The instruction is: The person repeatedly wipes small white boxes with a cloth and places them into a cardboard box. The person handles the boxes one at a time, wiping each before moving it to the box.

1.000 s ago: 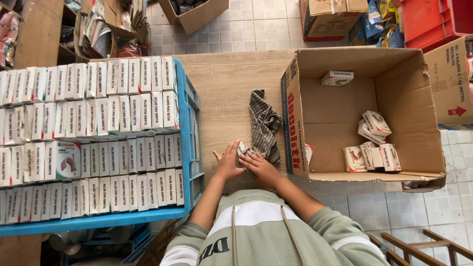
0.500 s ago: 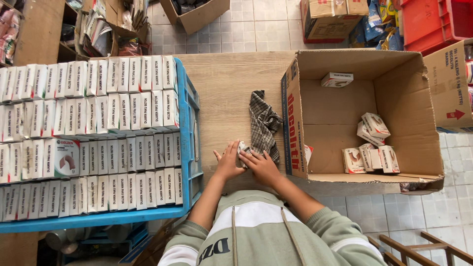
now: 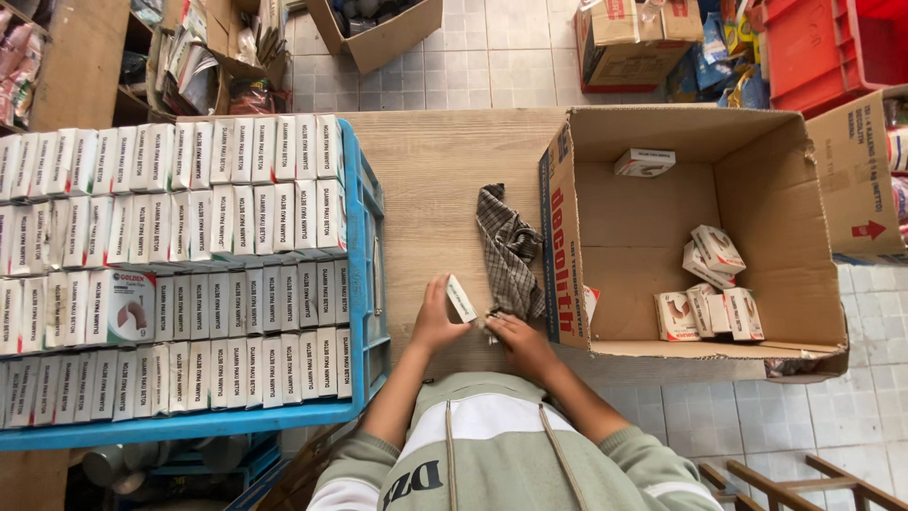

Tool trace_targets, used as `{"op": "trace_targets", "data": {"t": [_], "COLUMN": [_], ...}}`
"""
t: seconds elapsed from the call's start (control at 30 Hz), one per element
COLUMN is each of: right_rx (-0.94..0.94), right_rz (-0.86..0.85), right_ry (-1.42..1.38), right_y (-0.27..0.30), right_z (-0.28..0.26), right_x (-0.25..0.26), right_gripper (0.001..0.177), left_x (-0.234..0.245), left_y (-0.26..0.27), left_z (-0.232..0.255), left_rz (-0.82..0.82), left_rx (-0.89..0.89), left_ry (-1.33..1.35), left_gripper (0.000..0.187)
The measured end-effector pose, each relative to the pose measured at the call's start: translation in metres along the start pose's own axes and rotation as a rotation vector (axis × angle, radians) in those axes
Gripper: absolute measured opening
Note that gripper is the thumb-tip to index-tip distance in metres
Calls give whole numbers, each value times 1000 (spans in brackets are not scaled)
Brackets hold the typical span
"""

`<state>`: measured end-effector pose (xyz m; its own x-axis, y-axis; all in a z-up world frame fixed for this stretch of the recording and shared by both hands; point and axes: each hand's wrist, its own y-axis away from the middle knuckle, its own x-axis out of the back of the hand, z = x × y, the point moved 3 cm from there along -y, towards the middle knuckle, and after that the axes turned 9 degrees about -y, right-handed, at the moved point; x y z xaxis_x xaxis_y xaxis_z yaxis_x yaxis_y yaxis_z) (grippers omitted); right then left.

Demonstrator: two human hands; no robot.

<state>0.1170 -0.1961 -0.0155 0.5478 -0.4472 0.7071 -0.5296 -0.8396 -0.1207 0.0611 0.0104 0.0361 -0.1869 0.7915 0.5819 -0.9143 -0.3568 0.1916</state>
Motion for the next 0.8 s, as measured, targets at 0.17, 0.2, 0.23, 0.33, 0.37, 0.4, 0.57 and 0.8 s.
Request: {"op": "trace_targets", "data": {"t": [0.17,0.2,0.23,0.33,0.37,0.4,0.57,0.8], "right_rx": [-146,-152,-145,100,181,262,474,443], "right_rz": [-238,-48,-58,-20,-44,-68,-30,-265], "right_ry": [-199,-534,-532,-935,-831,-727,-525,-426], "right_y": [-33,-42,-52,-82,-90,-97,-142,-214], "right_z": [-38,-47,-66,-126,-144,-161,-206,-308], "right_x": [30,39,52,89,98,107,80,9], "right_gripper": [88,105,105,121,115,109,115,111], "left_x": [38,49,55,81,94,106,180,260], "left_y": [20,27,35,62,73,84,122,161], "left_z": [31,45,52,84,99,113,140,80], "left_rz": [191,197,207,176,173,170,395,621], "left_rx": [-35,-76,-72,-260,-345,-430,-485,-308], "left_ry": [279,342,345,276,207,138,-77,-288], "left_gripper": [109,110,110,119,117,116,91,64]}}
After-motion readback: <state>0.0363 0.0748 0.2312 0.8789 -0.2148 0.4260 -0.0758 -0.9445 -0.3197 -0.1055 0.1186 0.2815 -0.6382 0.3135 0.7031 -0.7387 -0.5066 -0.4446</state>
